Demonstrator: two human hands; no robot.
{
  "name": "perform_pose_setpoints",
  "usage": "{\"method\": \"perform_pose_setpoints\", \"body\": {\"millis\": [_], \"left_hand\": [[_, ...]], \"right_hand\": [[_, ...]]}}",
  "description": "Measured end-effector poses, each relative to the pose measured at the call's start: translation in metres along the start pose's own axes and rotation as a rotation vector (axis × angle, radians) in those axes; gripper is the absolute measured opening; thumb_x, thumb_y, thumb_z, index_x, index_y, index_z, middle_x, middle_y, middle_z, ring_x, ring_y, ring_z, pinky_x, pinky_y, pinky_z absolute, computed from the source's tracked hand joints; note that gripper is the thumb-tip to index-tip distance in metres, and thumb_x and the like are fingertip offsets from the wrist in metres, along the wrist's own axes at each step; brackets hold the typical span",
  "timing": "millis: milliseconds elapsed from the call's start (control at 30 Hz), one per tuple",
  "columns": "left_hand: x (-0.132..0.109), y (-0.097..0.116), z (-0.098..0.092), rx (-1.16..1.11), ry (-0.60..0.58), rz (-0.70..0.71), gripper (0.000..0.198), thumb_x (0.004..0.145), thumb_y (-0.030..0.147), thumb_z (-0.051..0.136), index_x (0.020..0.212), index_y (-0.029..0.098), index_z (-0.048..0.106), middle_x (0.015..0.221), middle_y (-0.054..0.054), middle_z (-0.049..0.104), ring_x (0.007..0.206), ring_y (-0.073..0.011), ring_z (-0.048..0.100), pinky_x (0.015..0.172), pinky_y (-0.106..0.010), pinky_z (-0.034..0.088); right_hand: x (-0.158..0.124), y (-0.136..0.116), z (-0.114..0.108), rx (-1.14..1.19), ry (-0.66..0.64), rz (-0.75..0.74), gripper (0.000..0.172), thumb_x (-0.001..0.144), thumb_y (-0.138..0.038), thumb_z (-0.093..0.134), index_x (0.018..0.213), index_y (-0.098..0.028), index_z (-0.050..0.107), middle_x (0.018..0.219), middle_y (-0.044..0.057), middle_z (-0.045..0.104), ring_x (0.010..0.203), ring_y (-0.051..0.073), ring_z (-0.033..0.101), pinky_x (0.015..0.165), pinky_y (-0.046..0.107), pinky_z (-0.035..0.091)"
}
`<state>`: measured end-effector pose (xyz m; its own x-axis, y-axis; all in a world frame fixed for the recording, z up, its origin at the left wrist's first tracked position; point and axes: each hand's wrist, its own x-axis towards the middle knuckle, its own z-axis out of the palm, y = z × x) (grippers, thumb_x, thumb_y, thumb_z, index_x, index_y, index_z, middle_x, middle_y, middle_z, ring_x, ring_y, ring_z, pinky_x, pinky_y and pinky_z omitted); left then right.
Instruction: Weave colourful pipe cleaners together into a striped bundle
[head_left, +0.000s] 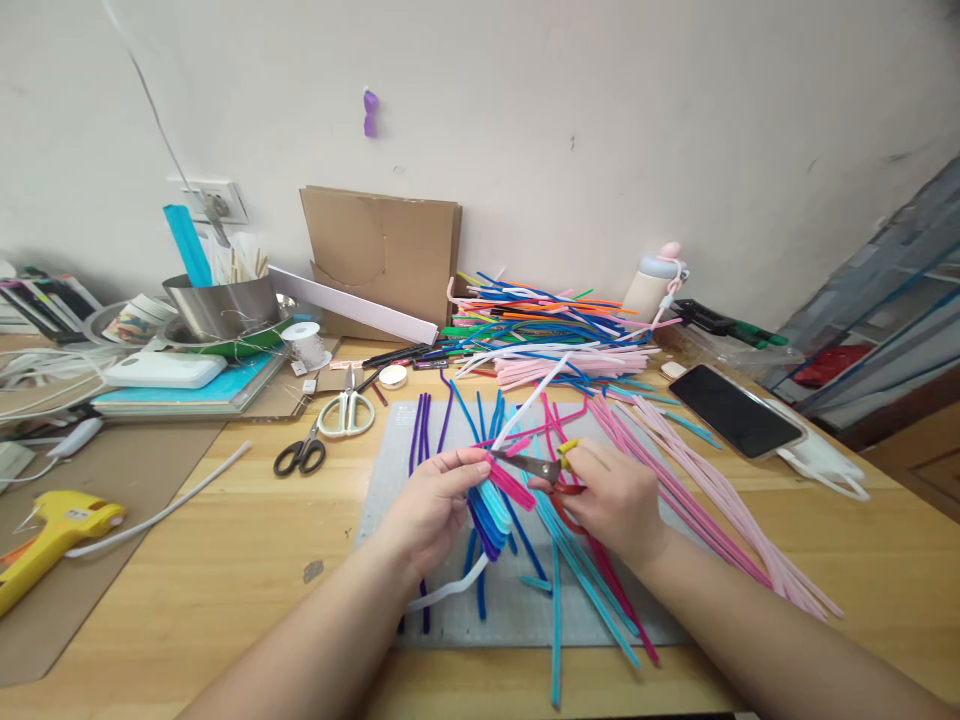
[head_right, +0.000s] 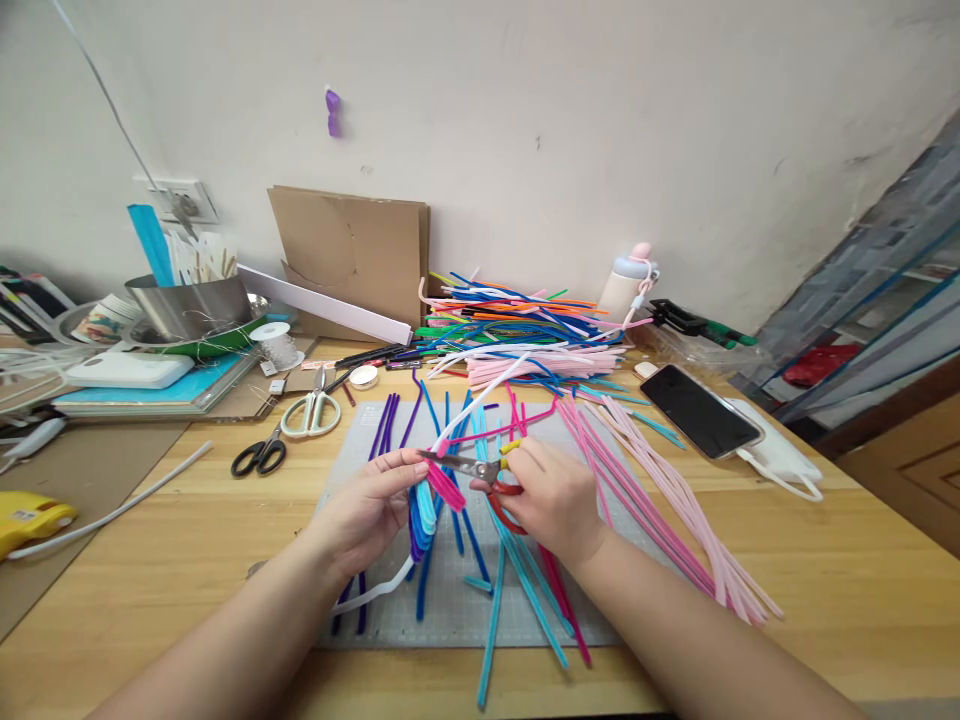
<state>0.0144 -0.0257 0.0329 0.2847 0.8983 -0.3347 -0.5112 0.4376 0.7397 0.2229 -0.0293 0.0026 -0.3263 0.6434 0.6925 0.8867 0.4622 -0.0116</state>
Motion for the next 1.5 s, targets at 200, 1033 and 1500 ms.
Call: {"method": "perform_pose_setpoints", "body": {"millis": [200, 1033, 1500], "left_hand": [[0.003, 0.005, -0.005, 0.264, 0.086, 0.246, 0.017, 0.060, 0.018, 0.077, 0.071, 0.011, 0.066, 0.063, -0.003, 0.066, 0.054, -0.0099, 0.057, 0.052, -0.018, 0.042], [-0.006, 0.006, -0.002, 1.414, -0.177, 0.692, 0.013, 0.076, 0.012, 0.056, 0.082, 0.022, 0.061, 0.082, -0.001, 0.064, 0.081, -0.0187, 0.055, 0.077, -0.031, 0.037], [-0.005, 0.015, -0.004, 1.520, -0.207, 0.446, 0.017, 0.080, 0.033, 0.056, 0.082, 0.019, 0.065, 0.080, -0.001, 0.067, 0.080, -0.0180, 0.057, 0.076, -0.029, 0.039]], "right_hand": [[0.014, 0.053, -0.016, -0.148, 0.016, 0.517, 0.036, 0.079, -0.051, 0.052, 0.061, -0.020, 0.054, 0.056, 0.003, 0.054, 0.051, 0.016, 0.045, 0.051, 0.027, 0.028], [0.031, -0.029, -0.013, 0.496, -0.604, -0.008, 0.016, 0.089, -0.021, 0.045, 0.082, -0.019, 0.059, 0.080, 0.002, 0.064, 0.077, 0.017, 0.055, 0.069, 0.028, 0.035], [0.037, -0.021, -0.025, 0.915, -0.770, 0.289, 0.015, 0.084, -0.025, 0.049, 0.081, -0.017, 0.062, 0.071, 0.000, 0.059, 0.065, 0.012, 0.052, 0.060, 0.023, 0.038]]}}
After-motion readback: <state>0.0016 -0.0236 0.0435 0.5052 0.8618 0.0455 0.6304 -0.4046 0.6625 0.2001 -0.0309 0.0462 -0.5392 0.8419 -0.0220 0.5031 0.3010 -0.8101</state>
